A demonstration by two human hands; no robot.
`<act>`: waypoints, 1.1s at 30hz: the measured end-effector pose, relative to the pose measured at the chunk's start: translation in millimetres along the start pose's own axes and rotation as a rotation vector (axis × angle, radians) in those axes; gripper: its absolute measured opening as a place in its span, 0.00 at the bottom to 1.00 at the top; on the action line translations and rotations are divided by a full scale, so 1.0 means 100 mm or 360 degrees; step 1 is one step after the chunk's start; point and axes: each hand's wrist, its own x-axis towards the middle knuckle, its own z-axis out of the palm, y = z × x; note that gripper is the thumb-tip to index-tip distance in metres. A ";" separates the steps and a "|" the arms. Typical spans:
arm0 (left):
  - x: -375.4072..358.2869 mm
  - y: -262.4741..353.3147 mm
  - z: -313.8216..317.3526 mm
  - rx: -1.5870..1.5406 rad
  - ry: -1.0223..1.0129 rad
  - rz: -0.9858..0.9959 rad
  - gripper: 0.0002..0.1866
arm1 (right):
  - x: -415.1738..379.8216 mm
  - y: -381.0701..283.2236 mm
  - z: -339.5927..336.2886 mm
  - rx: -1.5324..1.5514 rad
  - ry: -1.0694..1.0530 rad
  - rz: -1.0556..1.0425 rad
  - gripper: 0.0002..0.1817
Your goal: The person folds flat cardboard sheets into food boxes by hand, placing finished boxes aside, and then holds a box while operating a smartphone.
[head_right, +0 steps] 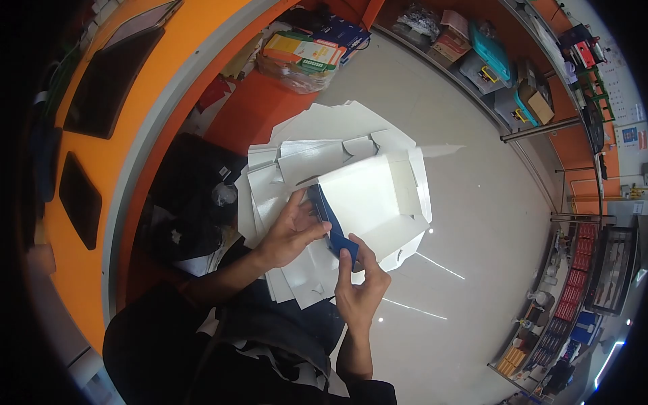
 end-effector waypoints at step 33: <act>-0.11 0.02 0.07 0.0609 -0.0232 -0.0056 0.49 | 0.06 0.09 0.10 -0.0037 -0.0409 -0.0028 0.16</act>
